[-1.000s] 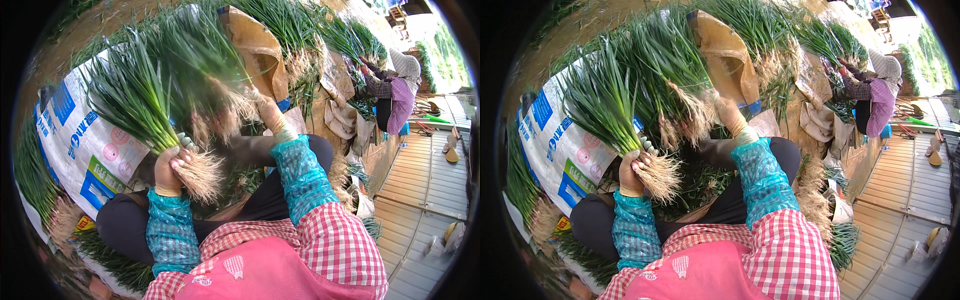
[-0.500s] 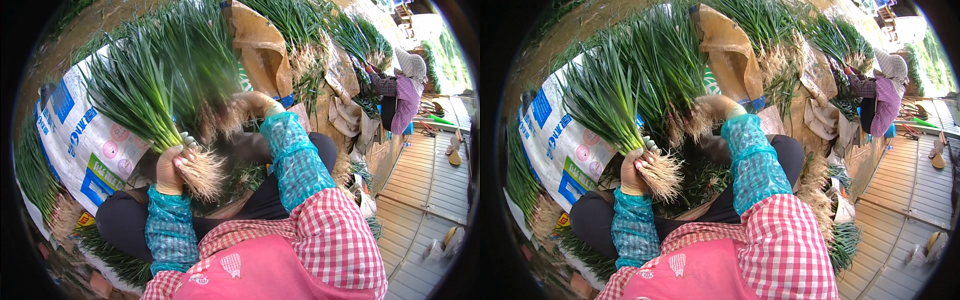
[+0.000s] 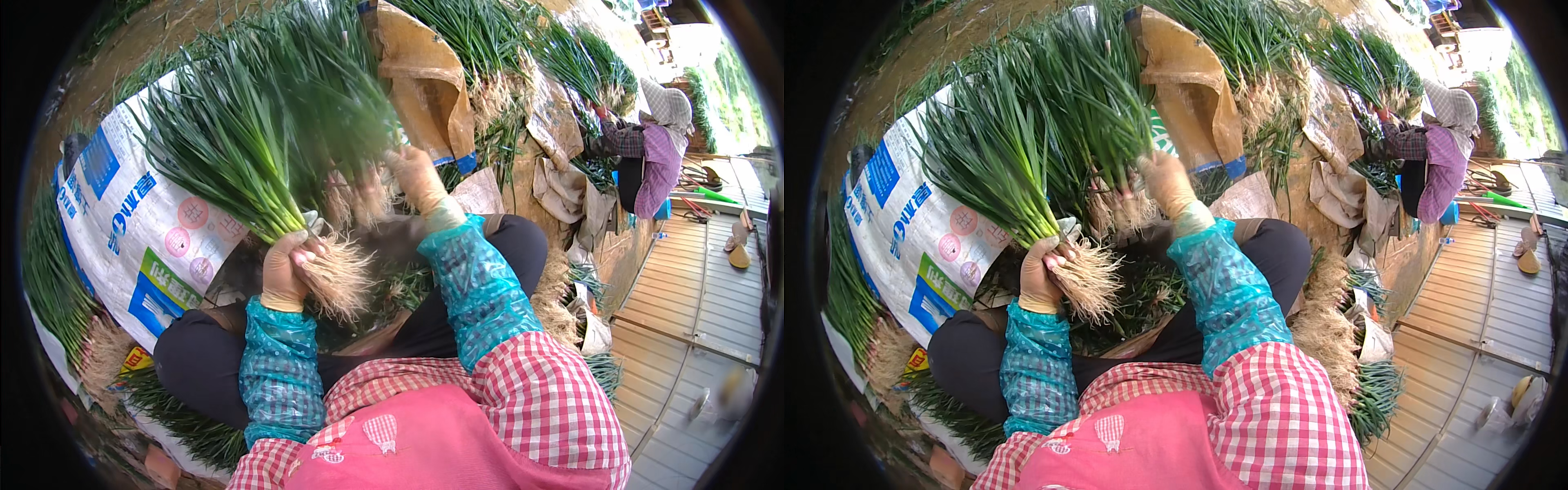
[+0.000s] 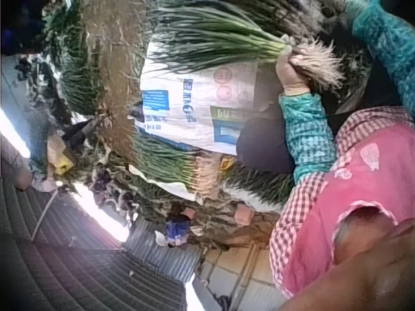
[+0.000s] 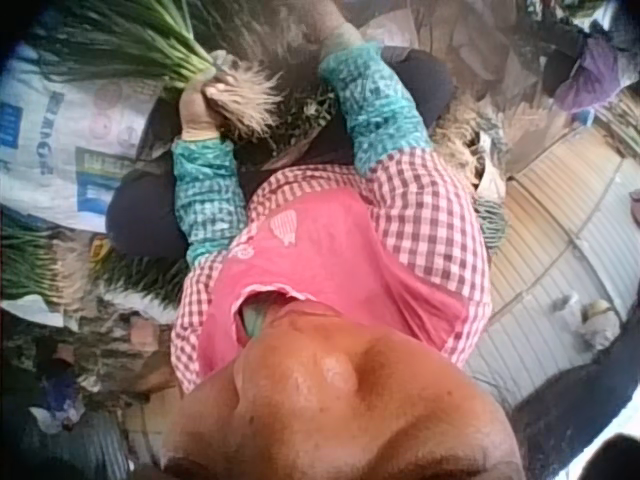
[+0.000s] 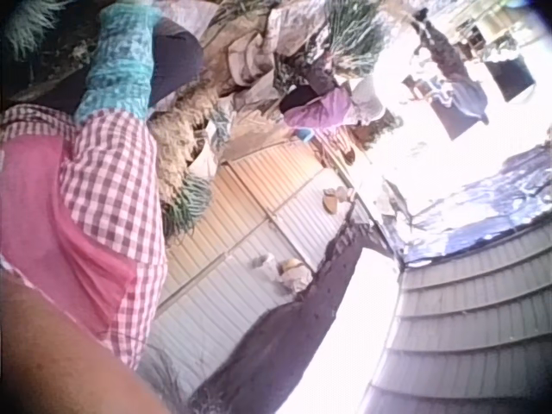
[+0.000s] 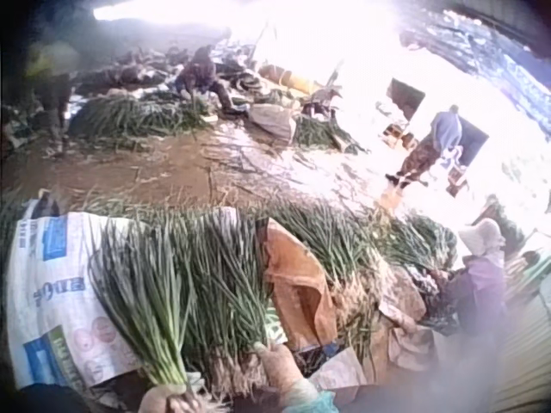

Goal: The person sits on the floor and processes green onions by hand. They pick up bunches, remove roots and trim the onions, then place them into a sack.

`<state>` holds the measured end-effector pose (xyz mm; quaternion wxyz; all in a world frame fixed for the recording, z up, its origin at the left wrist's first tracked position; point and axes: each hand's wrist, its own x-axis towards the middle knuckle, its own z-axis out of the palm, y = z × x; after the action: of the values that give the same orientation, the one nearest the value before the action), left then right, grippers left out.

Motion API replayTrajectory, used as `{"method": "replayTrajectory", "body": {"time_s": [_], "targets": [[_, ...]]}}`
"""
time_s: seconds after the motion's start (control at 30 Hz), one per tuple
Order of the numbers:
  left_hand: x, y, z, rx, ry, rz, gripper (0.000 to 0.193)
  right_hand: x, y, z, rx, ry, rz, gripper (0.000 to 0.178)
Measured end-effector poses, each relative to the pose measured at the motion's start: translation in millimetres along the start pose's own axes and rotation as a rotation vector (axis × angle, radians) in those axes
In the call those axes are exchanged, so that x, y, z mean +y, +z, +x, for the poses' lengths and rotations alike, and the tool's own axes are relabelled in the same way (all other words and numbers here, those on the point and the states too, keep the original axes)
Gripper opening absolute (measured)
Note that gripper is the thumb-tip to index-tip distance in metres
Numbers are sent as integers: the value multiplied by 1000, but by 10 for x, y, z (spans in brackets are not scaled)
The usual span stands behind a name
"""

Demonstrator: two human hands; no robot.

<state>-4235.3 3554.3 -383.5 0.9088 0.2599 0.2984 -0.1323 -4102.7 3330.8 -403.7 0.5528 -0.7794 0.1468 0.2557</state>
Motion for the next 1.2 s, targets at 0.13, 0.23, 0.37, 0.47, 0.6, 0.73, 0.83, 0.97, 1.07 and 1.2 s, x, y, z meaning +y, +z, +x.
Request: {"method": "replayTrajectory", "body": {"time_s": [0.13,0.23,0.37,0.47,0.6,0.73,0.83,0.97,1.07,1.2], "targets": [[-20,114,-36,-63,-68,-54,40,-27,122,-214,-195,-146,-37,21],[-107,87,3,-37,-132,-3,37,106,621,-306,-246,-274,-462,18],[-204,-70,93,87,-59,21,30,-437,64,-472,53,-144,-54,17],[-79,-51,2,-70,-51,-75,30,-878,-948,-529,232,-503,-311,19],[10,148,-150,-188,93,-134,36,-1725,-1921,-499,496,-194,-475,24],[-41,54,-133,-285,78,-254,41,-1385,-3176,595,627,-194,-1049,49],[15,-54,-154,-355,99,-310,42,-1013,-2254,849,545,-243,-1232,67],[-46,-83,-150,-331,109,-347,37,-391,-24,112,-483,-19,-471,50],[-92,-142,-201,-257,89,-299,27,-100,877,-350,-685,150,616,36],[63,128,-392,-70,6,-33,28,-236,889,-515,-393,135,452,23]]}}
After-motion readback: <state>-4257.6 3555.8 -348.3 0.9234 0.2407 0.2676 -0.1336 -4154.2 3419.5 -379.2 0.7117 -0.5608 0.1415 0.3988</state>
